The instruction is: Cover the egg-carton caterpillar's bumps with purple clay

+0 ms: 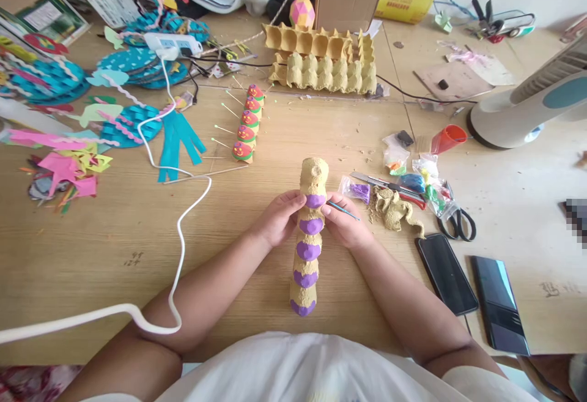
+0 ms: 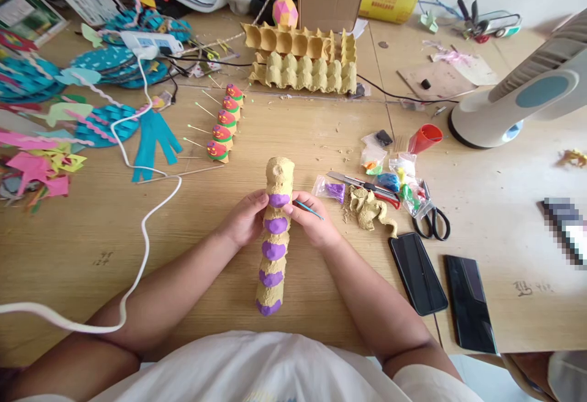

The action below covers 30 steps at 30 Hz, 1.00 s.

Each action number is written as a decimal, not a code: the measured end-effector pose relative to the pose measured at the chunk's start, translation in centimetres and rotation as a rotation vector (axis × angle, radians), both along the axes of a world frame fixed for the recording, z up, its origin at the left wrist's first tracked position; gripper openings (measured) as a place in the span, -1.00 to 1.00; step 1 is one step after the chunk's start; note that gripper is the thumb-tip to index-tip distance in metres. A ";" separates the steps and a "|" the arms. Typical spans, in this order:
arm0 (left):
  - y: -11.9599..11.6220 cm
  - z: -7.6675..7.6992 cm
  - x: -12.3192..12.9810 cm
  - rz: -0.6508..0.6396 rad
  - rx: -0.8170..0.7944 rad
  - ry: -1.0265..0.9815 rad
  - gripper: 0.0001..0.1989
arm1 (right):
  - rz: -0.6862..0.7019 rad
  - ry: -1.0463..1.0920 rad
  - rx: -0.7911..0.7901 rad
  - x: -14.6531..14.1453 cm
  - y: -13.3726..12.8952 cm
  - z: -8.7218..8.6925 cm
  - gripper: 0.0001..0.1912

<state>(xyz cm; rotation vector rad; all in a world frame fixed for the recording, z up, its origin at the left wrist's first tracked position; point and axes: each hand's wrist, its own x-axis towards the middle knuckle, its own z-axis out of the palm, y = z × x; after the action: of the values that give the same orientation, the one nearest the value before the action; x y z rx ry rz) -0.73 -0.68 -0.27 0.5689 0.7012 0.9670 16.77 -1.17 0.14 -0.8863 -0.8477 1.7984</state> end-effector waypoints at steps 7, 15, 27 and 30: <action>-0.1 0.3 0.3 0.014 0.028 -0.005 -0.57 | -0.018 0.033 -0.079 -0.4 -0.1 0.5 -0.63; -0.1 0.2 0.5 0.030 -0.009 0.004 -0.63 | -0.073 0.025 -0.104 -0.7 -0.2 0.4 -0.57; -0.3 0.8 0.8 0.115 -0.058 0.055 -0.67 | -0.068 -0.079 -0.082 -1.1 -0.4 -0.1 -0.51; -0.5 0.8 0.9 0.152 -0.043 0.070 -0.69 | -0.055 -0.094 -0.071 -1.2 -0.5 0.0 -0.51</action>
<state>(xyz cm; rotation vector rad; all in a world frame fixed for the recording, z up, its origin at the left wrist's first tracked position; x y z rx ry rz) 0.17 -1.16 0.57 0.5192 0.8349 1.0742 15.61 -1.63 0.18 -1.0375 -0.8154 1.7594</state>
